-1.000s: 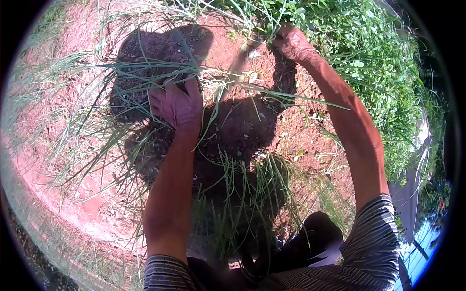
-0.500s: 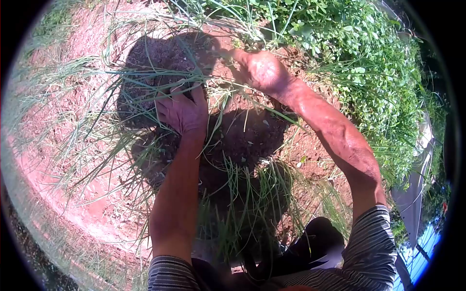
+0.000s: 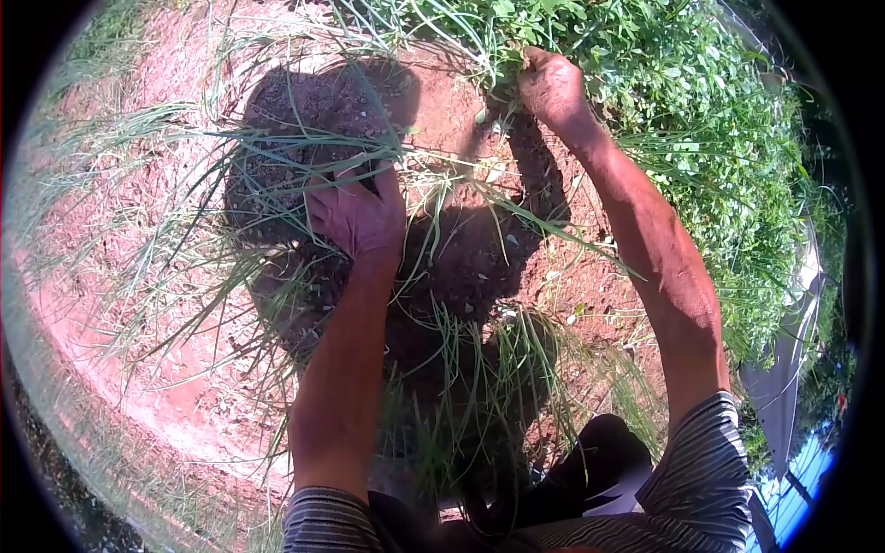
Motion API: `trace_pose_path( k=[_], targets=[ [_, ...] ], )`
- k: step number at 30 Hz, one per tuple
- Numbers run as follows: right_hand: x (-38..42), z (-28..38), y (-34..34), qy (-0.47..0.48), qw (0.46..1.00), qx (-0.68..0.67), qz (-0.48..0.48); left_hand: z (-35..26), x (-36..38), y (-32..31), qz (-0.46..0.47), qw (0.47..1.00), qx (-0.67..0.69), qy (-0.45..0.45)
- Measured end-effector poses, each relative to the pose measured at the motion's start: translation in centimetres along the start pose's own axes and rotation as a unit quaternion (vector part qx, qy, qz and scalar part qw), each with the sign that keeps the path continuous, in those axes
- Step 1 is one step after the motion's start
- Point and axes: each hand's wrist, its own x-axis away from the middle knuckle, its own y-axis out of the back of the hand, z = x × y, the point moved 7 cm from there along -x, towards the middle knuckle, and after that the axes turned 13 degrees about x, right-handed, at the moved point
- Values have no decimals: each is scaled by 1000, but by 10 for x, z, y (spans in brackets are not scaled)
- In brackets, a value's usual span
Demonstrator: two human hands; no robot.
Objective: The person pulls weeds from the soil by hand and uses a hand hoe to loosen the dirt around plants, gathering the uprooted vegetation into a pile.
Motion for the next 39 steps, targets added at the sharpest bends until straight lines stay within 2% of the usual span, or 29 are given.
trace_pose_path(
  k=[1,2,3,4,5,7,8,9,11,13,14,16,17,18,19,20,21,22,24,25,26,28,31,32,34,35,37,38,39],
  targets=[
    [-11,-10,-7,11,980,197,27,2,0,-1,1,1000,-5,0],
    [-22,-7,-13,30,931,361,49,2,0,-2,2,1000,-9,1],
    [-23,4,-23,120,868,472,97,2,1,-3,1,1000,-11,7],
    [-27,-5,-32,81,842,501,185,3,1,-3,-1,1000,-14,14],
    [-27,1,-35,85,826,518,202,4,1,-2,-4,1000,-17,22],
    [-25,13,-33,67,867,456,191,3,1,-2,7,1000,-15,13],
    [-25,7,-37,53,855,483,181,2,0,-3,12,1000,-14,9],
    [-25,6,-38,70,880,451,130,1,-1,-3,11,1000,-14,9],
    [-14,-5,-32,26,916,389,100,1,0,-3,14,1000,-16,8],
    [-15,-2,-33,125,859,485,107,2,-1,-3,17,999,-15,23],
    [-16,-8,-31,132,893,424,73,3,0,-3,19,999,-14,30],
    [-25,-64,-41,45,979,159,118,5,2,-6,12,999,-30,8],
    [-21,-69,-43,-43,987,-73,133,1,0,-3,8,999,-38,-3],
    [-16,-75,-45,-148,885,-432,92,0,-2,-3,17,999,-24,15],
    [-10,-80,-47,-217,749,-625,23,1,-1,-3,28,999,-12,35],
    [-17,-83,-31,-134,874,-467,-18,3,0,-3,37,998,-1,58],
    [-22,-79,-16,-47,955,-287,-59,5,2,-2,33,998,-6,54],
    [-31,-88,-13,-77,979,-175,-71,5,2,-3,28,999,-9,45],
    [-47,-93,-5,-145,985,56,-73,4,-1,-4,22,999,-14,35],
    [-46,-54,-3,-167,922,349,-8,4,0,-4,24,999,-17,34],
    [-52,-50,-9,-126,904,409,0,4,1,-4,26,999,-19,33],
    [-60,-49,-20,-46,866,498,-14,6,2,-7,17,999,-33,32],
    [-63,-59,-26,-124,923,364,-23,6,2,-6,25,999,-22,37],
    [-57,-54,-25,-156,959,233,-45,5,0,-5,32,999,-13,39],
    [-48,-28,-17,-118,957,260,-51,5,-1,-3,43,997,-4,60],
    [-40,-15,-23,-97,946,308,3,4,0,-4,51,996,2,68],
    [-40,-11,-30,52,866,496,34,0,0,-5,32,999,9,43],
    [-41,-14,-26,9,848,527,50,-3,-2,-3,12,999,13,28],
    [-50,-24,-28,-46,819,553,142,-4,-2,1,-6,1000,15,14]
  ],
)
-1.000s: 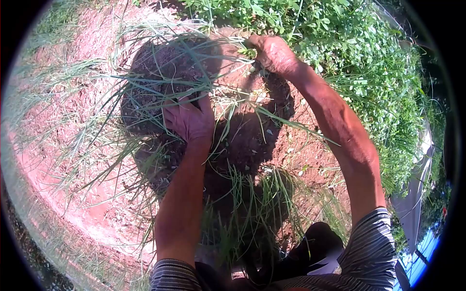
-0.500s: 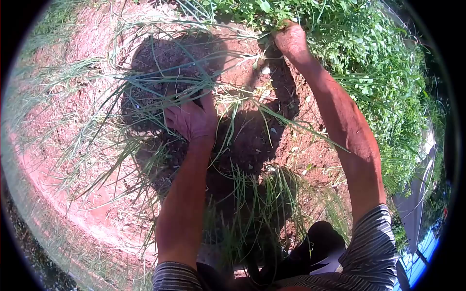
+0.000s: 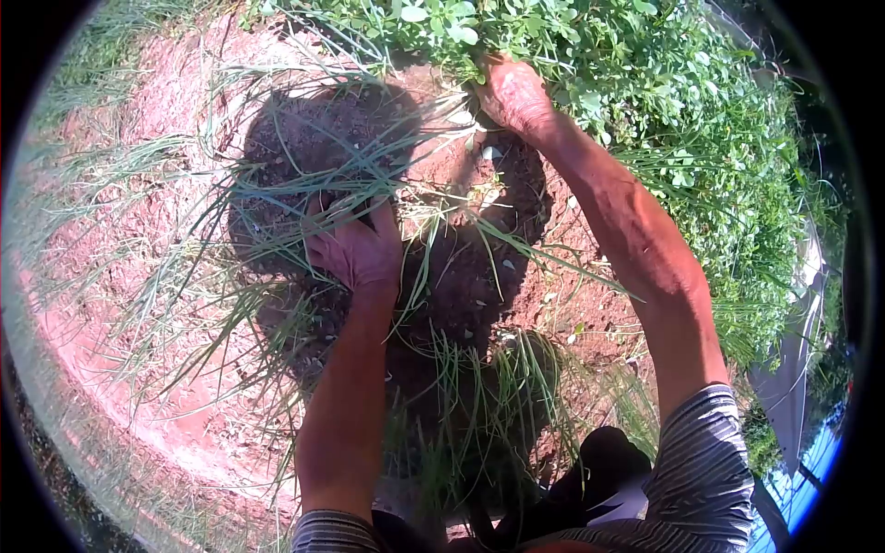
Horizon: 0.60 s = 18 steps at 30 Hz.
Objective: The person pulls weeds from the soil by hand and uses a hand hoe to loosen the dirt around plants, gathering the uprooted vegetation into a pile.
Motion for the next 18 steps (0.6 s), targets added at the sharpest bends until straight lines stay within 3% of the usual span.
trace_pose_path(
  k=[2,3,7,10,11,18],
  targets=[
    [-8,-4,-3,32,998,45,-9,2,1,-1,21,999,-27,16],
    [-9,-3,2,59,992,69,-85,3,1,-1,23,999,-29,22],
    [-18,-24,-4,-37,985,165,44,5,3,-2,-8,999,-42,0],
    [-19,-39,-15,-27,974,223,4,6,3,-2,-5,1000,-13,-6],
    [-17,-38,-7,-39,978,193,74,5,4,-2,3,1000,-14,0],
    [-8,-67,-6,-62,974,196,95,4,2,-1,-1,1000,-6,-13]
  ],
)
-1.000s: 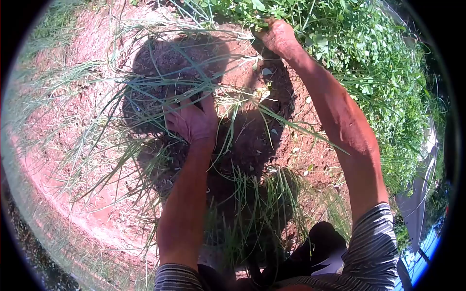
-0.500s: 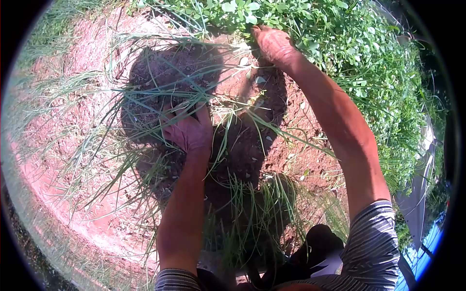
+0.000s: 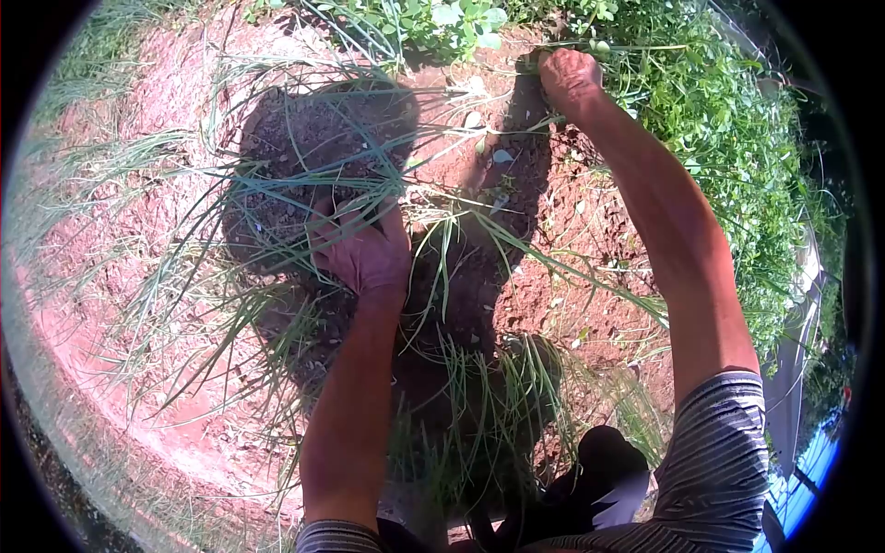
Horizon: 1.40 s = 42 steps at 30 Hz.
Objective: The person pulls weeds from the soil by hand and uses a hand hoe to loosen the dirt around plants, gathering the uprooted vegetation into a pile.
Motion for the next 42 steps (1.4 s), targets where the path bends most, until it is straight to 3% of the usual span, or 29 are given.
trace_pose_path(
  k=[3,5,8,10,12,14,16,18,20,22,23,25,26,28,31,34,38,40,42],
  targets=[
    [-13,3,-26,14,999,-39,-32,-1,-1,-2,5,1000,-2,-6],
    [14,12,-19,18,948,40,-316,2,1,1,8,1000,-15,-1],
    [17,3,-15,72,982,23,-175,-3,-5,0,5,1000,-26,2],
    [36,9,12,27,998,4,59,0,-1,-2,18,999,-42,23],
    [73,-1,26,119,989,-27,-81,4,5,-7,22,999,-19,25],
    [80,-58,15,33,998,-38,26,4,1,-5,19,1000,-20,5],
    [105,-120,16,-19,996,-89,-6,4,-1,1,19,1000,-13,10],
    [144,-151,17,19,995,-100,-22,0,-1,-1,21,1000,-5,7],
    [213,-120,52,102,982,-111,112,0,1,-1,-7,1000,-20,-18],
    [284,-82,81,251,907,-266,207,-5,0,3,-11,1000,-16,-24],
    [309,-73,86,335,839,-380,200,-4,0,3,0,1000,-28,-11],
    [325,-61,81,402,756,-418,303,-8,0,5,-2,999,-35,-12],
    [316,-51,105,384,749,-345,415,-8,0,6,-2,999,-41,-12],
    [253,-99,159,269,842,-344,317,-13,2,11,-7,999,-25,-19],
    [222,-148,164,146,909,-372,115,-24,1,17,6,999,-37,13],
    [192,-177,144,31,895,-443,-33,-12,2,6,4,999,-53,-4],
    [106,-155,96,-50,842,-533,-73,-8,2,2,1,998,-60,1],
    [51,-127,52,-32,850,-519,-87,-3,1,-1,15,999,-44,1],
    [0,-99,-10,21,883,-440,-161,-3,0,-4,19,999,-34,12]
  ],
)
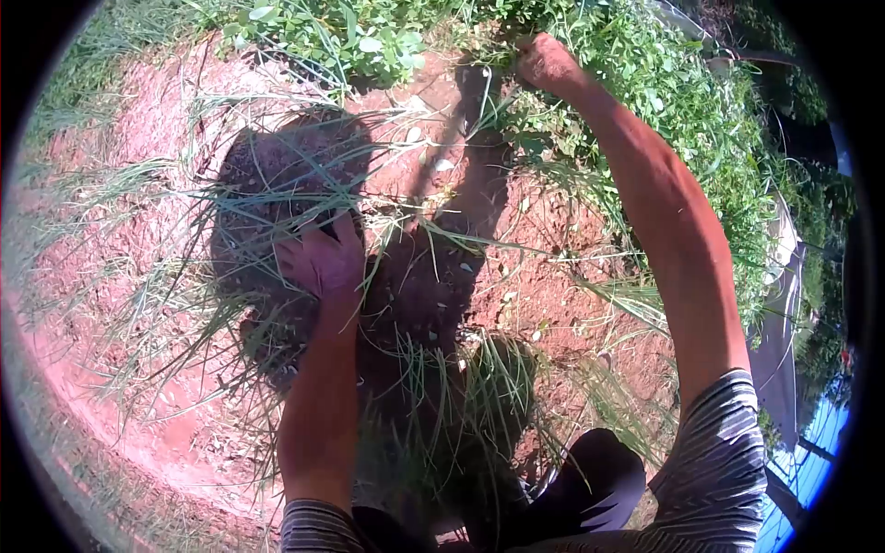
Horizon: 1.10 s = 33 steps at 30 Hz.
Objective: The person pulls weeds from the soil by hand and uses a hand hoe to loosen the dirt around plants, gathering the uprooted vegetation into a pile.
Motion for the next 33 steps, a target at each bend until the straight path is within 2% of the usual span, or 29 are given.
trace_pose_path(
  k=[1,3,4,6,9,10,12,13,14,16,17,18,19,20,22,23,24,26,28,31,32,33],
  targets=[
    [-12,-19,-34,43,998,40,-22,2,1,0,3,1000,2,8],
    [8,31,-45,73,995,59,-45,2,1,3,8,1000,13,14],
    [12,26,-63,79,997,-11,-16,2,0,2,9,1000,22,15],
    [13,31,-78,174,983,38,-31,3,-2,0,-4,1000,9,6],
    [9,25,-98,156,982,91,50,2,1,2,-9,1000,-8,-2],
    [3,20,-105,184,980,32,68,0,2,3,-5,1000,-8,-4],
    [7,19,-115,364,900,239,-18,-1,0,3,-10,1000,-12,-13],
    [-7,5,-121,321,946,24,32,-1,-1,2,-21,1000,-16,-16],
    [-6,3,-120,294,942,-117,107,1,1,2,-28,999,-21,-17],
    [-2,-2,-115,193,862,-406,233,1,0,4,-6,1000,7,-3],
    [2,3,-101,257,936,-156,184,1,-1,4,5,1000,22,4],
    [17,20,-84,350,925,117,91,2,0,3,4,1000,16,8],
    [33,37,-66,405,835,371,-41,3,0,2,3,1000,10,11],
    [38,56,-51,212,892,388,96,4,0,1,2,1000,5,11],
    [41,46,-57,85,950,270,134,10,0,-5,18,1000,8,23],
    [55,70,-45,83,954,203,206,12,1,-6,27,999,8,30],
    [51,50,-70,64,940,256,217,12,1,-6,27,999,5,28],
    [50,39,-79,-2,956,199,216,11,1,-7,25,999,0,24],
    [51,39,-82,-4,951,217,221,8,1,-4,24,1000,4,20],
    [66,64,-68,27,938,210,275,0,-1,0,25,1000,9,17],
    [70,61,-72,95,947,174,251,-1,0,0,27,999,9,19],
    [67,42,-90,97,946,208,227,-1,-1,1,28,999,9,21]
  ],
)
